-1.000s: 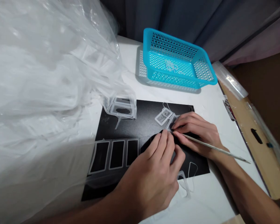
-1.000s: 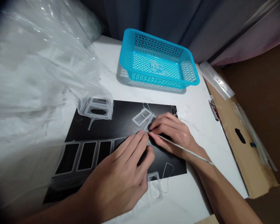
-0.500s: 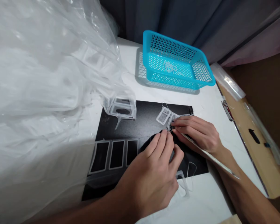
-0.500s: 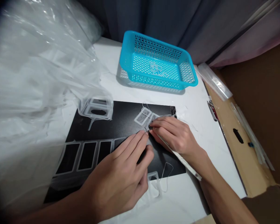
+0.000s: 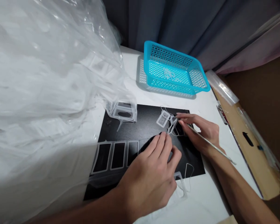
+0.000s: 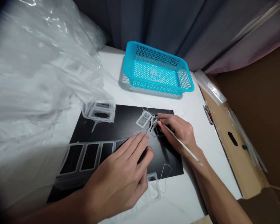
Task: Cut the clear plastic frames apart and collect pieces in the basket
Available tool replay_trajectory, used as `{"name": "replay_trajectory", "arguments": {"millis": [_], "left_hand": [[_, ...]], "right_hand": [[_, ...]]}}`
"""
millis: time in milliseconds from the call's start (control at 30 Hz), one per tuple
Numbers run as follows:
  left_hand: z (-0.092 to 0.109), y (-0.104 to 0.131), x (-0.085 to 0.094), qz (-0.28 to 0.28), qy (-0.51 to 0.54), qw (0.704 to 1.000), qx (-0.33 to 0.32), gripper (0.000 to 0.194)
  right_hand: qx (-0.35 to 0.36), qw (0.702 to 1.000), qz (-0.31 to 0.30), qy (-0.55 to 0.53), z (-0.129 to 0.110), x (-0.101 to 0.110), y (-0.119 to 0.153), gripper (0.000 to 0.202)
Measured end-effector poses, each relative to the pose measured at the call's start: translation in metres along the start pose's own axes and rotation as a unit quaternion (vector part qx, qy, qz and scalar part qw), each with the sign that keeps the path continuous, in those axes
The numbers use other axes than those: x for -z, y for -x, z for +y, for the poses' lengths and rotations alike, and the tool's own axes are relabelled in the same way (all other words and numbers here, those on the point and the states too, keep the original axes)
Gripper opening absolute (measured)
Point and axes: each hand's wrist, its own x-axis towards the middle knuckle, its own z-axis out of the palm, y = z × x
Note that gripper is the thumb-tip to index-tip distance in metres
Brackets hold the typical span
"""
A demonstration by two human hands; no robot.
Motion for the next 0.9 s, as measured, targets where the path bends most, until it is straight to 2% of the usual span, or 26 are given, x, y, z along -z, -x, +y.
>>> {"name": "replay_trajectory", "arguments": {"millis": [100,300,467,600,667,767,900], "left_hand": [[0.000,0.000,0.000,0.001,0.000,1.000,0.007,0.045],[0.000,0.001,-0.003,0.005,-0.003,1.000,0.013,0.043],[-0.001,0.000,-0.004,0.004,-0.008,1.000,0.013,0.041],[-0.004,0.000,-0.003,0.005,0.000,1.000,0.014,0.040],[-0.006,0.001,-0.002,0.007,0.000,1.000,0.012,0.035],[-0.007,0.001,0.000,0.012,-0.001,1.000,0.017,0.031],[-0.007,0.001,0.002,0.009,-0.010,1.000,0.015,0.038]], "right_hand": [[-0.067,0.996,0.053,0.013,0.006,0.000,-0.001,0.008],[-0.134,0.977,0.154,0.054,0.022,0.003,-0.008,0.012],[-0.180,0.961,0.189,0.091,0.040,0.011,-0.011,0.013],[-0.222,0.941,0.224,0.120,0.058,0.029,-0.012,0.025],[-0.249,0.936,0.213,0.128,0.065,0.043,-0.011,0.032],[-0.251,0.946,0.155,0.137,0.071,0.065,-0.005,0.037],[-0.244,0.958,0.103,0.113,0.076,0.082,0.004,0.047]]}}
